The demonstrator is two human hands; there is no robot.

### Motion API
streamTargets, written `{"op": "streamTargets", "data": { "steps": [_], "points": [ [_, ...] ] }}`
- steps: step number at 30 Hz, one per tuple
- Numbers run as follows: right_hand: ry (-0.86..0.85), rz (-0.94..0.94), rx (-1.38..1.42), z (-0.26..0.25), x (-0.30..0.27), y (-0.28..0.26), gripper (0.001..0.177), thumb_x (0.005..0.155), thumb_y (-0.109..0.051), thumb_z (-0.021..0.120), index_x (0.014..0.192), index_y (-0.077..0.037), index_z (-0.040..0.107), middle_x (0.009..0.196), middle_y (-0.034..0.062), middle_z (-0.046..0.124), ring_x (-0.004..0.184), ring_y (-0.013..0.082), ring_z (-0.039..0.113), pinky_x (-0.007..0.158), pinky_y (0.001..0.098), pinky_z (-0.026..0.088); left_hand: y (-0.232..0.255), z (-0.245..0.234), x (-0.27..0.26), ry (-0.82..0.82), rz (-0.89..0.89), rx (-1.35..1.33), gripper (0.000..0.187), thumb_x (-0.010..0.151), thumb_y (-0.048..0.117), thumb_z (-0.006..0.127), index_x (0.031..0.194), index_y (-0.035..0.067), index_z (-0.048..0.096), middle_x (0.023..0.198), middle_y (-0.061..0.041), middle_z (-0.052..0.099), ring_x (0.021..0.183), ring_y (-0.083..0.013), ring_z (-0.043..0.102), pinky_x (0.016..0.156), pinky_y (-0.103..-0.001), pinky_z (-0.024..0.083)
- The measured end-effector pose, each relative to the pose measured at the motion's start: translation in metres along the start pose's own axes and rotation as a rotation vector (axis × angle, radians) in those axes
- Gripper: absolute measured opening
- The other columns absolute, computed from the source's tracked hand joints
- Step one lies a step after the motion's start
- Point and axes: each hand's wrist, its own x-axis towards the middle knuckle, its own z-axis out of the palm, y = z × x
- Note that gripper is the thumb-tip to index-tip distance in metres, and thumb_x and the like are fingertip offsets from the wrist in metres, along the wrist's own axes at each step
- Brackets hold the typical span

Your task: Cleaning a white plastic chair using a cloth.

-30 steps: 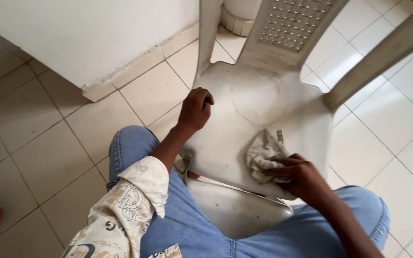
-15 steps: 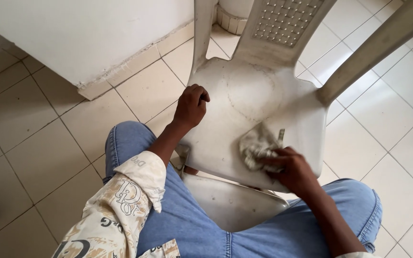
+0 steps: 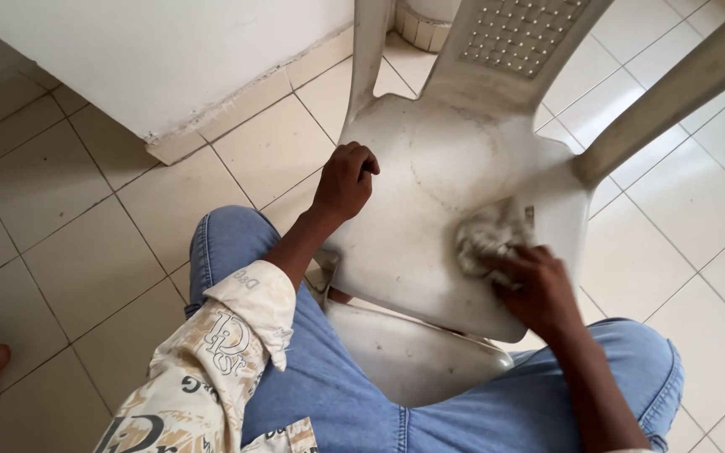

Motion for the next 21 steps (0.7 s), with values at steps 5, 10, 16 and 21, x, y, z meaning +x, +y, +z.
{"op": "streamTargets", "data": {
  "steps": [5, 10, 16, 21],
  "points": [
    [-0.051, -0.218, 0.013, 0.008, 0.004, -0.001, 0.041, 0.066, -0.014, 0.084, 0.104, -0.027, 0.082, 0.12, 0.0084, 0.075, 0.107, 0.0331, 0.067, 0.087, 0.0485, 0.051, 0.001, 0.003, 0.002, 0.004, -0.003, 0.002, 0.013, 0.081, -0.007, 0.057, 0.084, 0.005, 0.059, 0.091, -0.011, 0.062, 0.092, -0.0328, 0.059, 0.08, -0.044, 0.051],
    [0.076, 0.047, -0.196, -0.003, 0.025, 0.001, 0.044, 0.07, -0.007, 0.083, 0.11, -0.025, 0.082, 0.111, 0.006, 0.076, 0.101, 0.0354, 0.065, 0.087, 0.0457, 0.054, 0.002, 0.001, 0.0, -0.015, 0.009, 0.011, 0.014, 0.082, -0.007, 0.057, 0.085, 0.006, 0.059, 0.092, -0.01, 0.062, 0.091, -0.0315, 0.059, 0.08, -0.044, 0.051],
    [-0.015, -0.274, 0.112, 0.022, 0.032, 0.014, 0.045, 0.062, -0.019, 0.084, 0.106, -0.025, 0.082, 0.115, 0.0132, 0.071, 0.101, 0.0328, 0.064, 0.085, 0.0438, 0.055, 0.004, 0.001, 0.004, -0.011, 0.018, 0.03, 0.013, 0.082, -0.007, 0.057, 0.084, 0.006, 0.059, 0.09, -0.01, 0.062, 0.091, -0.031, 0.06, 0.079, -0.043, 0.051],
    [0.051, -0.223, 0.117, 0.04, 0.042, 0.022, 0.047, 0.067, -0.016, 0.082, 0.113, -0.02, 0.078, 0.122, 0.0158, 0.069, 0.106, 0.0363, 0.064, 0.09, 0.0464, 0.054, 0.014, -0.006, 0.001, -0.027, 0.015, 0.044, 0.013, 0.083, -0.008, 0.057, 0.085, 0.005, 0.059, 0.089, -0.011, 0.062, 0.089, -0.0309, 0.059, 0.079, -0.043, 0.05]
  ]
}}
